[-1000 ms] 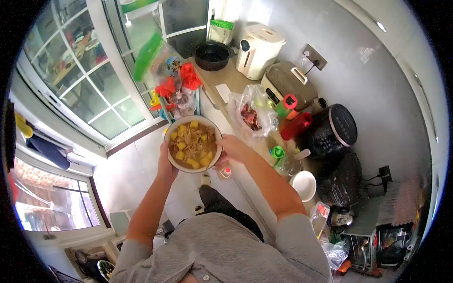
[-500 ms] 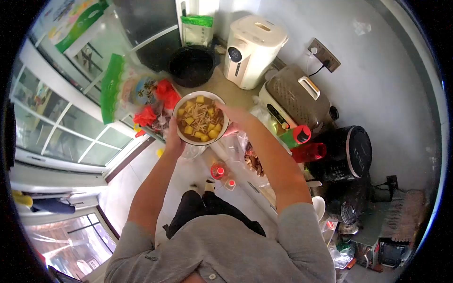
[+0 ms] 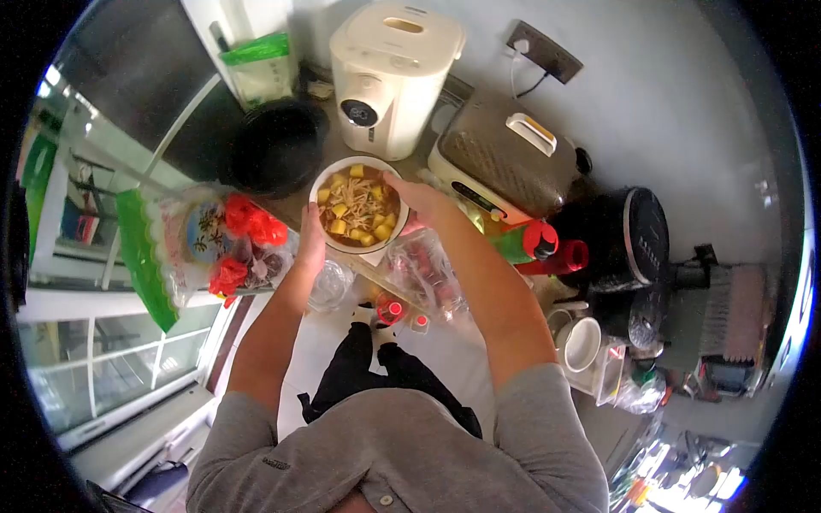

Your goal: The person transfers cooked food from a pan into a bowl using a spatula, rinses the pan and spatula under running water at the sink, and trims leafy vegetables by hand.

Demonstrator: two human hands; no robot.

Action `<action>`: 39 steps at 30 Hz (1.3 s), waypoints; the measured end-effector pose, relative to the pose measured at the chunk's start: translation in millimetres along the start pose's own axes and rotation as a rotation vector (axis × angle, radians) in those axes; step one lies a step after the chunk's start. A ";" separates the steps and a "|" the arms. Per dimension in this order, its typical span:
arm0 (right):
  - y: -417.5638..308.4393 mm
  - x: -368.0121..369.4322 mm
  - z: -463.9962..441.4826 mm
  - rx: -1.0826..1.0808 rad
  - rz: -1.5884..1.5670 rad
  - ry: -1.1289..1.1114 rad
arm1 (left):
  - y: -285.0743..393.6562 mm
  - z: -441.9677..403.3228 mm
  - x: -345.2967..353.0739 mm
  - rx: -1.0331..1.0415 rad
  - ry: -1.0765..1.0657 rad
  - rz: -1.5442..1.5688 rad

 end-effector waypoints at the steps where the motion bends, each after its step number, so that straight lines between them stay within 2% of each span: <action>1: 3.1 -3.0 -0.4 0.017 0.019 0.010 | 2.7 -1.1 1.5 0.022 0.006 -0.039; 5: 22.4 -7.9 -15.8 0.055 0.027 0.085 | -12.7 -27.0 -12.7 0.052 0.030 -0.175; 6: 27.6 -11.3 -17.4 0.091 0.028 0.118 | -20.0 -34.3 -11.7 -0.003 -0.014 -0.168; 10: 18.4 -3.5 -1.8 0.074 0.038 0.114 | -15.7 -33.9 -10.0 0.035 -0.079 -0.083; 11: 20.0 0.2 1.9 0.071 0.022 0.131 | -9.6 -27.2 -14.7 0.090 0.001 -0.181; 13: -11.5 -12.8 33.8 -0.108 0.562 0.436 | -12.0 -29.8 -23.0 0.164 -0.031 -0.191; 15: -32.6 25.0 112.1 -0.503 0.674 0.645 | -13.5 4.1 -48.1 0.199 0.282 -0.068; 17: -16.7 67.9 190.6 -0.932 0.867 0.575 | 6.2 59.3 -40.8 0.252 0.304 -0.207; 19: 18.6 84.9 270.6 -1.114 0.861 0.353 | -20.4 89.3 -26.8 0.282 0.124 -0.461; 20: 41.5 77.8 301.8 -1.118 0.841 0.375 | -23.0 108.1 -13.8 0.297 0.096 -0.476; 21: 63.4 68.5 327.0 -1.128 0.825 0.397 | -27.2 128.0 13.1 0.287 -0.026 -0.543; 22: 91.6 46.8 347.3 -1.035 0.784 0.555 | -31.2 145.9 36.9 0.278 -0.142 -0.609; 23: 118.1 30.5 362.2 -0.935 0.732 0.695 | -28.1 155.8 50.5 0.290 -0.152 -0.619; 24: 119.5 5.5 381.9 -0.922 0.685 0.963 | -16.6 158.5 76.1 0.360 -0.124 -0.702; 25: 122.1 -17.6 395.4 -0.903 0.748 1.113 | -4.7 162.9 101.5 0.448 -0.089 -0.787; 26: 109.6 -32.5 408.4 -0.937 0.785 1.307 | 18.4 189.5 135.9 0.774 -0.004 -0.871; 27: 101.3 -48.5 401.7 -0.888 0.745 1.331 | 34.8 218.2 172.1 1.109 0.088 -0.942; 28: 94.8 -61.5 393.4 -0.835 0.703 1.348 | 33.7 219.0 189.5 1.169 0.122 -1.047; 30: 84.2 -81.3 356.4 -0.953 0.721 1.312 | 28.7 205.1 207.1 1.241 0.178 -1.167; 31: 96.1 -98.4 329.1 -0.895 0.691 1.205 | 12.9 173.1 205.1 0.965 0.130 -1.394; 32: 105.0 -108.4 323.8 -0.959 0.514 1.230 | 1.4 150.8 192.3 0.673 0.088 -1.582; 33: 108.1 -119.7 326.5 -1.025 0.345 1.257 | 14.4 157.9 188.2 0.687 0.103 -1.579; 35: 96.9 -116.8 359.4 -1.058 0.303 1.235 | 54.4 201.0 193.0 0.926 -0.019 -1.308; 36: 92.4 -114.2 365.8 -1.134 0.222 1.164 | 70.8 216.2 194.8 0.864 -0.023 -1.343; 38: 70.5 -105.5 378.2 -1.196 0.094 0.952 | 108.9 258.2 212.6 1.081 -0.071 -1.338; 39: 56.8 -103.7 382.6 -1.197 0.111 0.960 | 129.5 278.1 224.7 1.208 -0.117 -1.322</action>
Point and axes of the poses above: each hand's wrist, its own z-axis away from the middle knuckle, its own x-axis out of the palm, y = z × x, the point moved 8 cm from there along -z, towards the middle knuckle, and after that the axes turned 12 degrees about -x, right-handed, at the moved point
